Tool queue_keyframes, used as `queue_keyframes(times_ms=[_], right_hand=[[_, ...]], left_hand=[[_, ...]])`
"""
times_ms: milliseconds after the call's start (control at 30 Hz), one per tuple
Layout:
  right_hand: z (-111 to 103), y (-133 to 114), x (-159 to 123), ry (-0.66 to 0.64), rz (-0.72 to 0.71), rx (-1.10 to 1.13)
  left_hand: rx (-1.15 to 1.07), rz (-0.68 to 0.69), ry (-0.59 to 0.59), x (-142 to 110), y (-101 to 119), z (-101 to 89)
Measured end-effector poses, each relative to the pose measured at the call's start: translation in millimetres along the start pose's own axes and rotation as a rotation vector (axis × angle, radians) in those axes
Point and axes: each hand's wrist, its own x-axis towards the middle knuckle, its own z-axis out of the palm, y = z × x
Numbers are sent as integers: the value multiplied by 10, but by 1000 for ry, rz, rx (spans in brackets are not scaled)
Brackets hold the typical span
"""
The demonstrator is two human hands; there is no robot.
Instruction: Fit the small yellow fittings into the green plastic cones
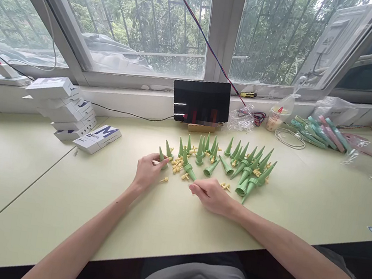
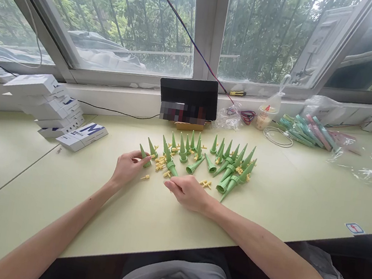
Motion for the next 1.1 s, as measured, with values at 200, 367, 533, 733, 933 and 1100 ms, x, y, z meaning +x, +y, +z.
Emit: queue_keyframes(times_ms=[200,367,533,733,933,1100], right_hand=[[18,45,9,3,-48,-11],[-7,23,12,29,-71,-40],[-59,39,22,142,-104,-156],[-336,178,91,424,2,-521],[-610,311,110,337,415,-852],[-580,305,114,134,598,-928]], left_hand=[[-39,-19,-20,-7,13,-7],[-52,-69,-10,-30,86,-19],[-90,-44,171,-37,149,-51],[-246,214,518,-135,295,-87],[-84,660,179,-330,352,40],[-35,763,19,-386,299,156]])
